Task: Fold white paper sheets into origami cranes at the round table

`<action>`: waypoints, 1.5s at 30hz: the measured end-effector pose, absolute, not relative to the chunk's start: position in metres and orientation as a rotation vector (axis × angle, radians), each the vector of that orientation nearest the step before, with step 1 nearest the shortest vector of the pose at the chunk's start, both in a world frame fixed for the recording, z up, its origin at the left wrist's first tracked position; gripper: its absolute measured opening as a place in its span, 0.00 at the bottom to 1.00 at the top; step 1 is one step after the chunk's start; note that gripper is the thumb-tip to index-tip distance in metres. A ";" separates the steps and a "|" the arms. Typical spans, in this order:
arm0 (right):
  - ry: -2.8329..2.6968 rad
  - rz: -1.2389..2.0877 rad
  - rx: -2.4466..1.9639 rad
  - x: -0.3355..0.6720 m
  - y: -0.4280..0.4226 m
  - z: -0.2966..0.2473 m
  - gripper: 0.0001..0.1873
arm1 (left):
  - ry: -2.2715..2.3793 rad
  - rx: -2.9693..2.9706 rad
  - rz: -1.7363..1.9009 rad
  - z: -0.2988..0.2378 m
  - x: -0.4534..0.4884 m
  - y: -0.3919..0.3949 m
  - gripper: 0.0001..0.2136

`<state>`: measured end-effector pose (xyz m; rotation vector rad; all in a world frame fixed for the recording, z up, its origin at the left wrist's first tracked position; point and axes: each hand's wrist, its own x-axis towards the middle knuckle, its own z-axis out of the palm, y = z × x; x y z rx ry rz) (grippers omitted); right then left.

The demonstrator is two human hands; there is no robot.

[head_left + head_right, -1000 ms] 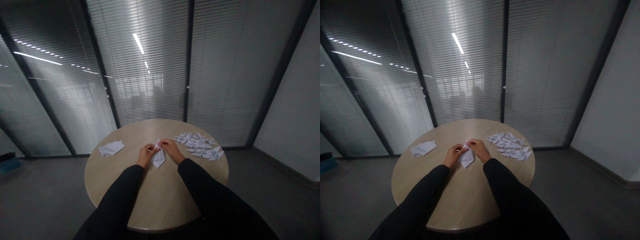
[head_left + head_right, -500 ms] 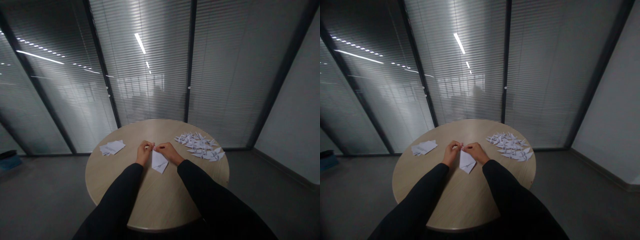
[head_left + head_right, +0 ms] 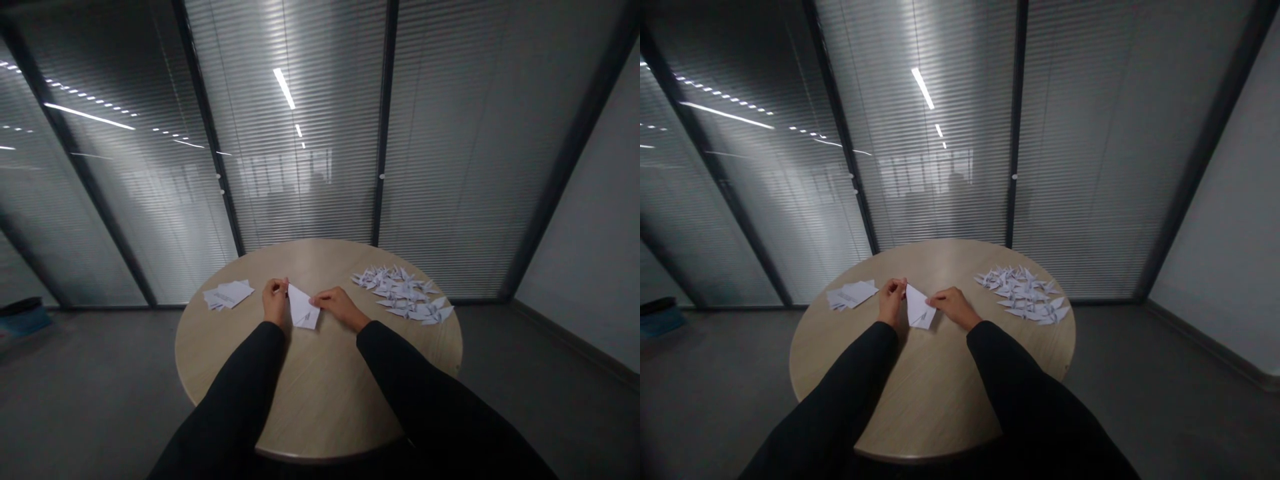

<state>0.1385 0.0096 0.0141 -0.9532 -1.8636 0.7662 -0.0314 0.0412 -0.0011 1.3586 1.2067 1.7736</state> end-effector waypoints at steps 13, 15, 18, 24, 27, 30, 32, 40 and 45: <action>-1.607 0.848 -0.892 0.149 0.022 0.002 0.18 | 1.219 1.314 1.797 -0.008 -0.053 0.051 0.14; -1.674 0.880 -0.840 0.144 0.019 0.001 0.22 | 1.196 1.372 1.764 -0.005 -0.044 0.045 0.14; -1.770 1.058 -0.784 0.140 0.015 -0.002 0.32 | 1.149 1.368 1.727 -0.002 -0.039 0.039 0.14; -1.761 1.166 -0.727 0.140 0.017 -0.005 0.28 | 1.095 1.380 1.598 0.005 -0.039 0.034 0.16; -1.663 1.077 -0.776 0.142 0.021 -0.005 0.25 | 1.050 1.421 1.526 0.009 -0.035 0.029 0.19; -1.562 0.987 -0.830 0.145 0.024 -0.003 0.24 | 1.001 1.617 1.489 0.009 -0.031 0.025 0.28; -1.500 0.934 -0.864 0.147 0.024 -0.002 0.23 | 0.967 1.797 1.430 0.007 -0.029 0.024 0.35; -1.448 0.874 -0.882 0.148 0.024 -0.001 0.18 | 1.003 2.053 1.364 -0.002 -0.031 0.028 0.30; -1.552 0.779 -0.949 0.146 0.020 0.001 0.19 | 1.064 2.059 1.398 -0.001 -0.031 0.031 0.26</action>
